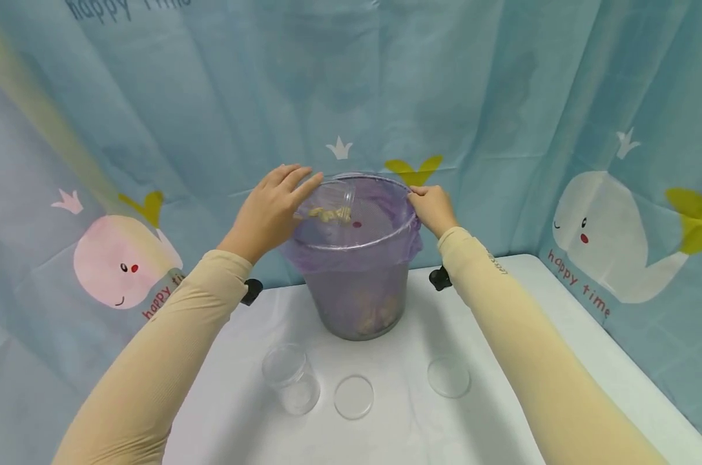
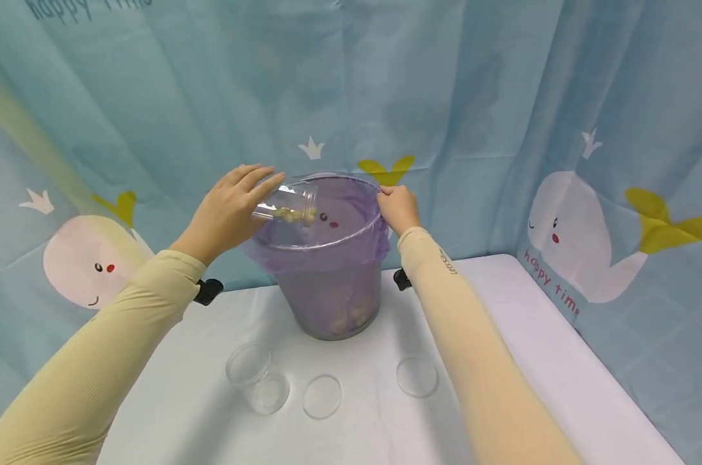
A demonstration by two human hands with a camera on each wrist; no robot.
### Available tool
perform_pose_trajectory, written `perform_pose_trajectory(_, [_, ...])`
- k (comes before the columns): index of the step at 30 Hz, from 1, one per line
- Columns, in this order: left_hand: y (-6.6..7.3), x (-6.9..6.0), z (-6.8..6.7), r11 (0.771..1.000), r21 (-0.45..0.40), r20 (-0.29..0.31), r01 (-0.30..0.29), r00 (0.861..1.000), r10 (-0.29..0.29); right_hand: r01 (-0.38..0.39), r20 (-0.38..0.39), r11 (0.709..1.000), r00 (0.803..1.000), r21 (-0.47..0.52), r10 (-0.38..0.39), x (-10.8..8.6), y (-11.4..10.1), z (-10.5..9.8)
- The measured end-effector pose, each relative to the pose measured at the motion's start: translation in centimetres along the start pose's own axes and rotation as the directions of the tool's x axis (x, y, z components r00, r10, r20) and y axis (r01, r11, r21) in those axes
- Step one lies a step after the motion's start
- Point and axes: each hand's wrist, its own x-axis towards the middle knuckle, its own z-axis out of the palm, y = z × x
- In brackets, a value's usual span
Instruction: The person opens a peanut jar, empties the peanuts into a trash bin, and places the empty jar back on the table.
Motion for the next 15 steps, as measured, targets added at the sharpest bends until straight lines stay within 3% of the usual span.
perform_pose_trajectory(2, [-0.03,-0.10,-0.06,1.000,-0.015,-0.019,0.023,1.000,-0.024,-0.001,0.006,1.000,1.000,0.000,0.001,0.05,0.01,0.06])
perform_pose_trajectory(6, [-0.39,0.14,-0.36,0.997,-0.043,-0.112,0.070,0.991,-0.074,0.000,0.011,1.000,1.000,0.004,0.000,0.17,0.11,0.14])
perform_pose_trajectory(8, [-0.46,0.17,-0.43,0.997,-0.036,-0.108,0.068,0.992,-0.072,-0.001,0.016,1.000,1.000,0.009,0.001,0.18,0.19,0.15])
perform_pose_trajectory(12, [-0.23,-0.04,-0.41,0.999,-0.018,-0.033,0.031,0.999,-0.032,0.000,0.015,1.000,1.000,0.010,0.000,0.09,0.26,0.14])
perform_pose_trajectory(15, [-0.17,0.12,-0.59,0.998,-0.029,-0.068,0.054,0.996,-0.055,0.003,0.009,1.000,1.000,0.011,-0.003,0.09,0.17,0.11])
